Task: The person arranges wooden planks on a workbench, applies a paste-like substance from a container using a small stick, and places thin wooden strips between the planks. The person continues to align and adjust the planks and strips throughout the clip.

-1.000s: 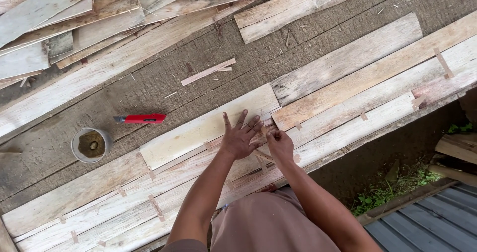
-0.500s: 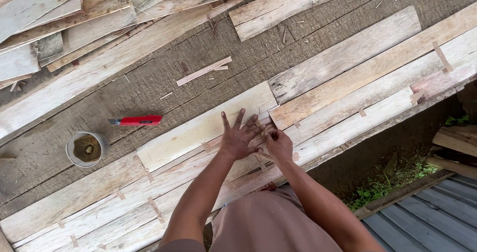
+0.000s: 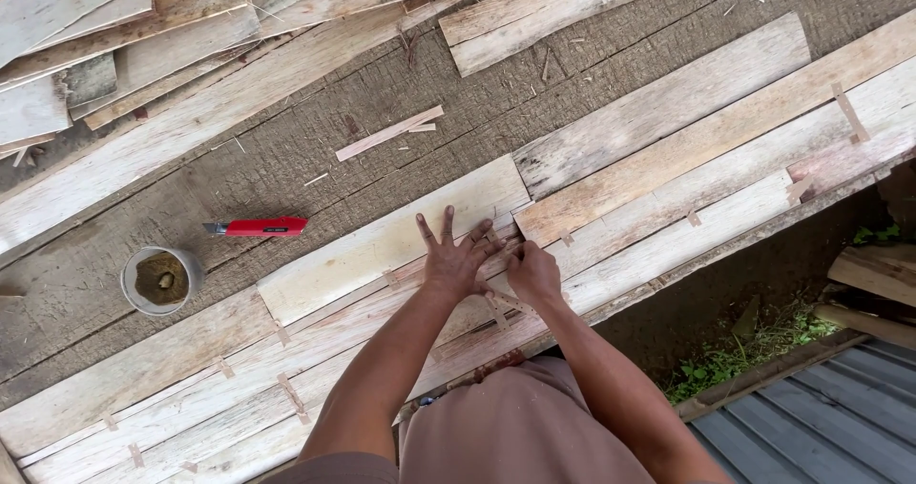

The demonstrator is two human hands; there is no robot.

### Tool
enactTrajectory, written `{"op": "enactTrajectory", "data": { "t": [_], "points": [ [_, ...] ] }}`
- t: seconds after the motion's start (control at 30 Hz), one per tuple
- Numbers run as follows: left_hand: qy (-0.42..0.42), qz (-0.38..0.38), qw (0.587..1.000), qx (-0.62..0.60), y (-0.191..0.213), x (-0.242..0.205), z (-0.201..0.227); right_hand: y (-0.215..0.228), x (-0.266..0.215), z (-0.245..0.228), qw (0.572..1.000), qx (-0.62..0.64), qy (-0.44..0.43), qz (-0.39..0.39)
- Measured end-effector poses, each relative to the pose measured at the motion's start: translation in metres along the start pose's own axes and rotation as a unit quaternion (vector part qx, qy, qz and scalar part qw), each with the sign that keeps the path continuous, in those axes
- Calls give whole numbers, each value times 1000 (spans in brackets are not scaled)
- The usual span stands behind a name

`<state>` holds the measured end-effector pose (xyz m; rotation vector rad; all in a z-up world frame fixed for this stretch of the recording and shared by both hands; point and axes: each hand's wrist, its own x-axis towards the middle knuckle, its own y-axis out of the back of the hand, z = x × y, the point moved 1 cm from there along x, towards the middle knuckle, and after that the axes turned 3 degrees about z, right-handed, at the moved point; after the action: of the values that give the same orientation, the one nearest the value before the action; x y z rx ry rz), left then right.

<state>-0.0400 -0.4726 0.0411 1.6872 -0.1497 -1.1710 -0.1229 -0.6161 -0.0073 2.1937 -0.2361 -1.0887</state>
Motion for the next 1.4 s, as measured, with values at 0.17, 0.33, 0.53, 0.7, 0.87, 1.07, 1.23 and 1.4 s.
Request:
{"op": "enactTrajectory", "data": {
  "t": [0.17, 0.33, 0.53, 0.7, 0.87, 1.07, 1.23, 1.4],
  "points": [
    [-4, 1, 1000, 9, 3, -2, -3, 5, -7, 26, 999, 45, -1, -2],
    [-22, 19, 999, 22, 5, -9, -7, 14, -23, 13, 988, 150, -3, 45],
    [-31, 49, 998, 30, -3, -10, -6, 51, -26, -27, 971, 63, 160, 168],
    [-32, 40, 998, 39, -10, -4, -5, 53, -8, -56, 977, -131, 117, 121],
    [-33, 34, 998, 36, -4, -7, -5, 45, 6, -71, 965, -183, 134, 128],
    [-32, 39, 999, 21, -11, 0, -7, 48, 25, -75, 967, -220, 95, 80],
    [-23, 51, 998, 27, -17, 1, -4, 52, 24, -70, 973, -198, 99, 64],
    [-17, 44, 999, -23, -29, 6, -3, 52, 26, -74, 985, -116, 100, 83]
  ]
}}
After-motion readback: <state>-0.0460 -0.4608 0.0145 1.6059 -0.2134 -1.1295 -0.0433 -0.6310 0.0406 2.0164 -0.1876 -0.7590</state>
